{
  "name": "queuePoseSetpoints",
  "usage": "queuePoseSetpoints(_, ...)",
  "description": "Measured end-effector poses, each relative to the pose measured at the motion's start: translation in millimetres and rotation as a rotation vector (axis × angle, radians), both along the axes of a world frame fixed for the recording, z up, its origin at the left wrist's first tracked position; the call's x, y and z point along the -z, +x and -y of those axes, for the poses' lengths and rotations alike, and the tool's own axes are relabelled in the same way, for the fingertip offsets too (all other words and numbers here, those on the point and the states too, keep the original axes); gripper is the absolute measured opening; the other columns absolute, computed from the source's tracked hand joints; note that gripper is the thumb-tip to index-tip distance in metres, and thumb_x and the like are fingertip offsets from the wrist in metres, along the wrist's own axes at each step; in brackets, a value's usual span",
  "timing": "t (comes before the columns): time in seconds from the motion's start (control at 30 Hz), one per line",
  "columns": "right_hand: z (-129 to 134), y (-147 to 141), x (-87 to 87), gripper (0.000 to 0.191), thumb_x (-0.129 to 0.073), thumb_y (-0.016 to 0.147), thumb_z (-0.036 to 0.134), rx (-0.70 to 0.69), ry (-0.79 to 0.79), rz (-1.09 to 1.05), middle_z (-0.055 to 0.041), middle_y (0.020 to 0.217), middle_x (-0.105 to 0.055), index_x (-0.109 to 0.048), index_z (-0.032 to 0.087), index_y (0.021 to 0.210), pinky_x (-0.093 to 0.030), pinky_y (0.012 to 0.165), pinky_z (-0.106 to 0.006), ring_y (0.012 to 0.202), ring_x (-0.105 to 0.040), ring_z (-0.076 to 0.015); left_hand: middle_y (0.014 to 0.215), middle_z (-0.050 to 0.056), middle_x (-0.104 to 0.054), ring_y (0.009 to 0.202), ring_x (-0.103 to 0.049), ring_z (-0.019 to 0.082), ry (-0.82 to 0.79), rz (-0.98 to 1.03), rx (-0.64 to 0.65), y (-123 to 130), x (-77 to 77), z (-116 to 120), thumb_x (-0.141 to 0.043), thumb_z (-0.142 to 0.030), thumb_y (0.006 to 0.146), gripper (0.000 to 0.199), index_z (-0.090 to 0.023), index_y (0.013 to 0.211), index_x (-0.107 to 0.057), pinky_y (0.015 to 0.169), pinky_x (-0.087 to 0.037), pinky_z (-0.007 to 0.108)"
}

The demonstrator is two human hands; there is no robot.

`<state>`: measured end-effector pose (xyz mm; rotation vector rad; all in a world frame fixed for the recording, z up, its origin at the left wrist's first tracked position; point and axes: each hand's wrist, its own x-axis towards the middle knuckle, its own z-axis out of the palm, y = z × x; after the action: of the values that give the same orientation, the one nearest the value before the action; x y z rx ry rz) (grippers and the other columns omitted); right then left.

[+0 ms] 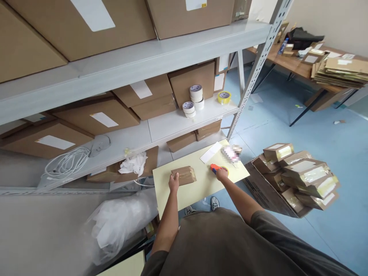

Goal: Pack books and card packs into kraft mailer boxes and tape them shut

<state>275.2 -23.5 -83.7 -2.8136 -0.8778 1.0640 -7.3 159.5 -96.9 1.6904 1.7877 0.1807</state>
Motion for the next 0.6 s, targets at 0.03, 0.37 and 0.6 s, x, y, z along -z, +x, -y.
queuePoseSetpoints(0.03,-1,-1,-2.2,0.032,-0.058,0.100,0.025,0.001,0.013,-0.009,-0.0248,0.124,-0.075,-0.071,0.010,0.124,-0.050,0.091,-0.035,0.117,-0.071,-0.0317,0.122,0.013,-0.078,0.117,-0.073,0.030,-0.004,-0.002,-0.002,1,0.0,-1,-0.051,-0.052,0.104,0.040,-0.022,0.125,-0.067,0.097,-0.056,0.035)
queuePoseSetpoints(0.37,-69,-109,-18.6,0.033,-0.048,0.106,0.036,-0.021,0.422,-0.520,-0.0057,0.125,-0.078,-0.075,0.022,0.120,-0.052,0.090,-0.025,0.111,-0.071,-0.0220,0.127,0.014,-0.077,0.118,-0.073,0.030,-0.013,-0.041,-0.029,3,-5.2,10,-0.048,-0.054,0.105,0.046,-0.020,0.132,-0.065,0.094,-0.058,0.034)
queuePoseSetpoints(0.6,-73,-114,-19.5,0.042,-0.045,0.105,0.043,-0.012,0.429,-0.549,-0.0063,0.129,-0.076,-0.069,0.022,0.133,-0.053,0.088,-0.023,0.112,-0.071,-0.0192,0.125,0.014,-0.077,0.121,-0.072,0.030,-0.020,0.052,-0.006,-6,-3.2,16,-0.050,-0.052,0.105,0.045,-0.020,0.132,-0.064,0.097,-0.057,0.035)
